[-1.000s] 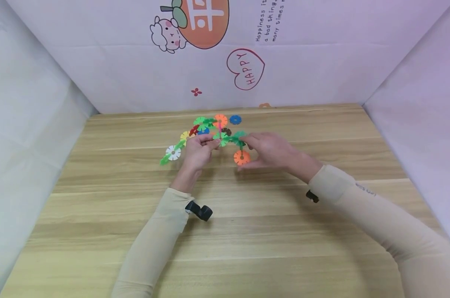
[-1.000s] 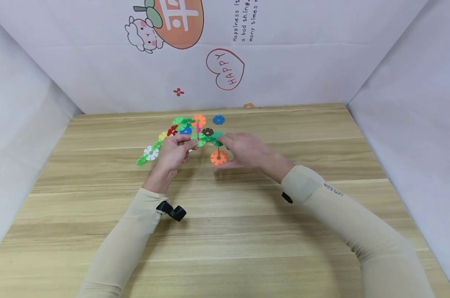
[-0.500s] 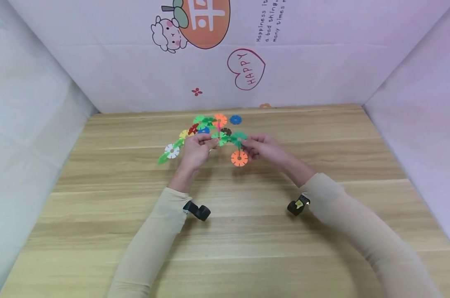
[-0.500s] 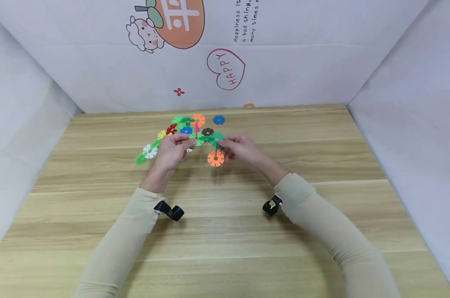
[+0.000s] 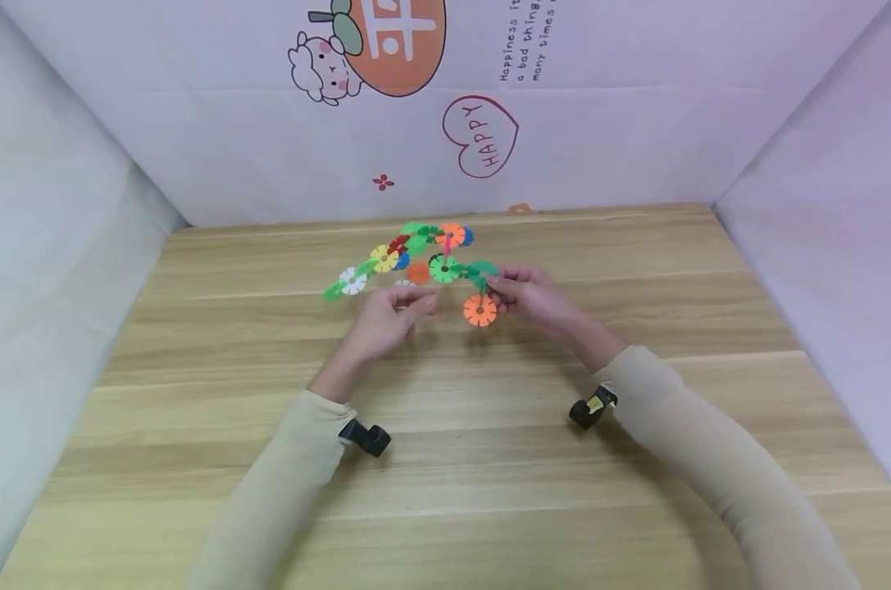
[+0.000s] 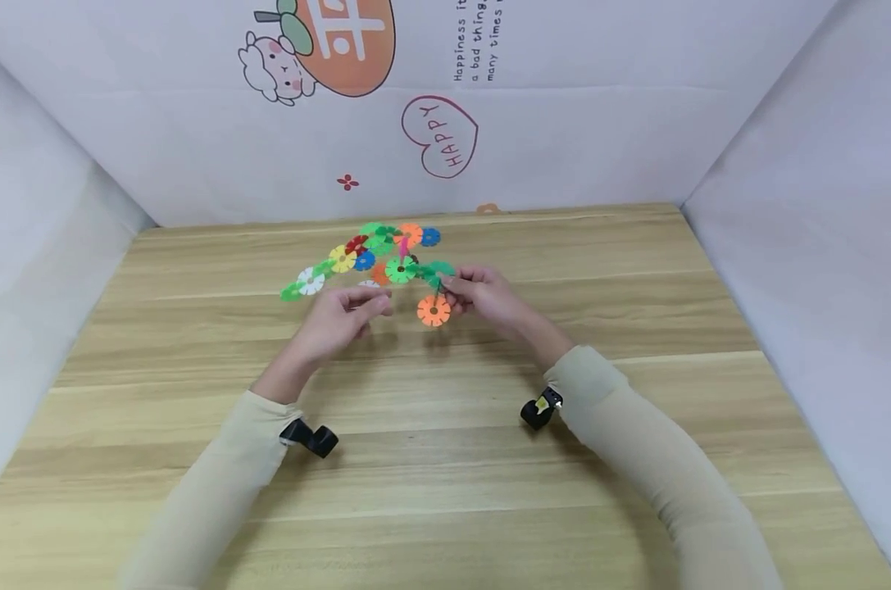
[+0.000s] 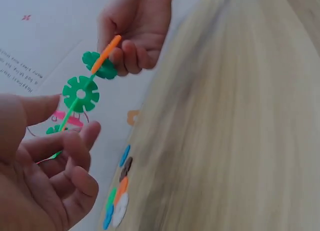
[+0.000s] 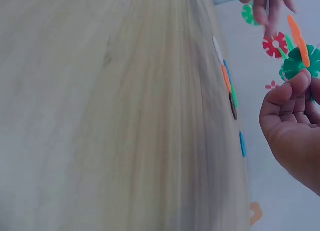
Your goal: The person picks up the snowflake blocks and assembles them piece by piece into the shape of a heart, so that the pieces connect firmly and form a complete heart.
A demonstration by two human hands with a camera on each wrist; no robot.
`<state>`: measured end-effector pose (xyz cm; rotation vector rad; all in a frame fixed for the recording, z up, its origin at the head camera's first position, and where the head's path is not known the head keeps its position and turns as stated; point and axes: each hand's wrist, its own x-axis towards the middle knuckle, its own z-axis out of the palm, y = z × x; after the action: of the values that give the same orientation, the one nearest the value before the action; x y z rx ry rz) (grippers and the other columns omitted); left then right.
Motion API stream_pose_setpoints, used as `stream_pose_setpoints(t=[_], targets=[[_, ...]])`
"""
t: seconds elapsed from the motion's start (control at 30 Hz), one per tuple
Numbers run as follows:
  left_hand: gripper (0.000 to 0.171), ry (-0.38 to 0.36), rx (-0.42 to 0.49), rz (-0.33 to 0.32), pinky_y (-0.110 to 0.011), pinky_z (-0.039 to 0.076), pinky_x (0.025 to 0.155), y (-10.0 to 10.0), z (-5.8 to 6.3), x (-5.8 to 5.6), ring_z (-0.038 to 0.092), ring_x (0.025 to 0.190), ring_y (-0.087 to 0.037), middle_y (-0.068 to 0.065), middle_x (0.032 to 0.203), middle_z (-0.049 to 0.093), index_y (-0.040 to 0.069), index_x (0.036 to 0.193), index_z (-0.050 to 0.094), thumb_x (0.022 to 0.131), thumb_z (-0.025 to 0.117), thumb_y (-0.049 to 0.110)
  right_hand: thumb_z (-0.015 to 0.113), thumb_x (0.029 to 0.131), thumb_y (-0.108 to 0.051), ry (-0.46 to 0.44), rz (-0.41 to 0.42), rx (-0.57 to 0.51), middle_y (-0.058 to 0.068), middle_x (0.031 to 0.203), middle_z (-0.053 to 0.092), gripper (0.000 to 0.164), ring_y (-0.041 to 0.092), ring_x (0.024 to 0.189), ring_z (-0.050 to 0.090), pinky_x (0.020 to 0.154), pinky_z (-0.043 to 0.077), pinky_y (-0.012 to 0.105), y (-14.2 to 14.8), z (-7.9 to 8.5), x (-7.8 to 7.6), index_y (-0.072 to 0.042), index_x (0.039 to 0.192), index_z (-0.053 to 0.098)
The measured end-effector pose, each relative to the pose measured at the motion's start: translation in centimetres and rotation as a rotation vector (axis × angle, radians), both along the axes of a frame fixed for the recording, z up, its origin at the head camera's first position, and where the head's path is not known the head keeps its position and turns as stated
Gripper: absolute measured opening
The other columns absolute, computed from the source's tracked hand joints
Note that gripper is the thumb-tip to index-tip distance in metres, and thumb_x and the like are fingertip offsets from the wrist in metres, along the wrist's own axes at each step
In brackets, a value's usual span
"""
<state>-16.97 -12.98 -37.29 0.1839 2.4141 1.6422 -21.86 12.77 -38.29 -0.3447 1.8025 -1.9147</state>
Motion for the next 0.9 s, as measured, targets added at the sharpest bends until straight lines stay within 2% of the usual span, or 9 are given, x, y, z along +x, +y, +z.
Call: stream_pose_setpoints(t=[0.17, 0.23, 0.3, 0.4, 0.5, 0.57, 0.67, 0.8, 0.9], targets=[[0.034, 0.116, -0.318, -0.107, -0.037, 0.054, 0.071, -0.7, 0.0, 0.4, 0.065, 0.085, -0.026, -0.007, 0.116, 0.067, 0.002, 0.126, 0.067, 0.100, 0.065, 0.024, 0.049, 0.107, -0.012, -0.089, -0.051, -0.061, 0.004, 0.083, 0.054, 0.022, 0.016, 0.072, 0.048, 0.072, 0.044, 0.029, 1.0, -0.3, -0.1, -0.003, 0.088, 0.053], [0.037, 0.137, -0.464, -0.127, -0.045, 0.054, 0.086, -0.8, 0.2, 0.3, 0.065, 0.103, -0.029, -0.010, 0.124, 0.065, 0.003, 0.129, 0.065, 0.099, 0.066, 0.025, 0.049, 0.107, -0.012, -0.133, -0.071, -0.074, 0.004, 0.084, 0.055, 0.022, 0.016, 0.073, 0.048, 0.072, 0.044, 0.029, 1.2, -0.5, -0.2, -0.004, 0.087, 0.053], [0.042, 0.154, -0.605, -0.149, -0.050, 0.047, 0.099, -0.8, 0.4, 0.0, 0.057, 0.122, -0.032, -0.014, 0.137, 0.059, 0.003, 0.132, 0.063, 0.099, 0.066, 0.027, 0.049, 0.107, -0.012, -0.175, -0.091, -0.089, 0.004, 0.084, 0.055, 0.022, 0.015, 0.073, 0.048, 0.072, 0.043, 0.028, 1.3, -0.7, -0.3, -0.004, 0.087, 0.054], [0.044, 0.168, -0.791, -0.191, -0.055, 0.044, 0.103, -0.7, 0.3, -0.6, 0.050, 0.130, -0.037, -0.021, 0.143, 0.050, 0.001, 0.133, 0.060, 0.099, 0.064, 0.028, 0.048, 0.107, -0.011, -0.226, -0.109, -0.115, 0.004, 0.085, 0.056, 0.022, 0.015, 0.073, 0.049, 0.072, 0.043, 0.026, 1.4, -1.3, -0.6, -0.004, 0.088, 0.055], [0.049, 0.168, -0.904, -0.228, -0.057, 0.045, 0.100, -0.6, 0.2, -1.3, 0.050, 0.128, -0.041, -0.024, 0.145, 0.044, 0.001, 0.139, 0.053, 0.099, 0.062, 0.028, 0.047, 0.108, -0.011, -0.254, -0.121, -0.130, 0.004, 0.087, 0.056, 0.019, 0.015, 0.075, 0.048, 0.072, 0.042, 0.025, 1.5, -1.7, -0.7, -0.004, 0.092, 0.056], [0.056, 0.154, -0.945, -0.246, -0.058, 0.042, 0.104, -0.5, 0.1, -1.6, 0.045, 0.133, -0.043, -0.025, 0.149, 0.040, 0.001, 0.147, 0.045, 0.100, 0.059, 0.028, 0.047, 0.108, -0.011, -0.262, -0.125, -0.131, 0.004, 0.088, 0.056, 0.018, 0.015, 0.075, 0.048, 0.073, 0.043, 0.025, 1.4, -1.7, -0.8, -0.004, 0.095, 0.057], [0.055, 0.146, -0.977, -0.266, -0.058, 0.038, 0.107, -0.4, 0.0, -2.0, 0.041, 0.136, -0.042, -0.024, 0.152, 0.039, 0.002, 0.148, 0.044, 0.101, 0.057, 0.028, 0.046, 0.108, -0.012, -0.278, -0.131, -0.124, 0.005, 0.089, 0.056, 0.016, 0.014, 0.076, 0.048, 0.073, 0.043, 0.024, 1.4, -1.8, -0.9, -0.003, 0.097, 0.056], [0.037, 0.143, -0.942, -0.252, -0.053, 0.050, 0.093, -0.3, 0.0, -2.3, 0.057, 0.116, -0.035, -0.019, 0.137, 0.054, 0.003, 0.130, 0.061, 0.100, 0.061, 0.025, 0.046, 0.108, -0.012, -0.284, -0.133, -0.096, 0.006, 0.091, 0.055, 0.016, 0.014, 0.076, 0.048, 0.073, 0.044, 0.025, 1.4, -1.9, -0.8, -0.003, 0.098, 0.055], [0.025, 0.156, -0.895, -0.236, -0.047, 0.053, 0.083, -0.3, 0.0, -2.6, 0.062, 0.101, -0.029, -0.014, 0.121, 0.063, 0.004, 0.117, 0.068, 0.098, 0.064, 0.020, 0.045, 0.108, -0.011, -0.278, -0.145, -0.081, 0.006, 0.092, 0.055, 0.016, 0.014, 0.076, 0.048, 0.072, 0.043, 0.025, 1.2, -2.0, -0.7, -0.003, 0.099, 0.055]])
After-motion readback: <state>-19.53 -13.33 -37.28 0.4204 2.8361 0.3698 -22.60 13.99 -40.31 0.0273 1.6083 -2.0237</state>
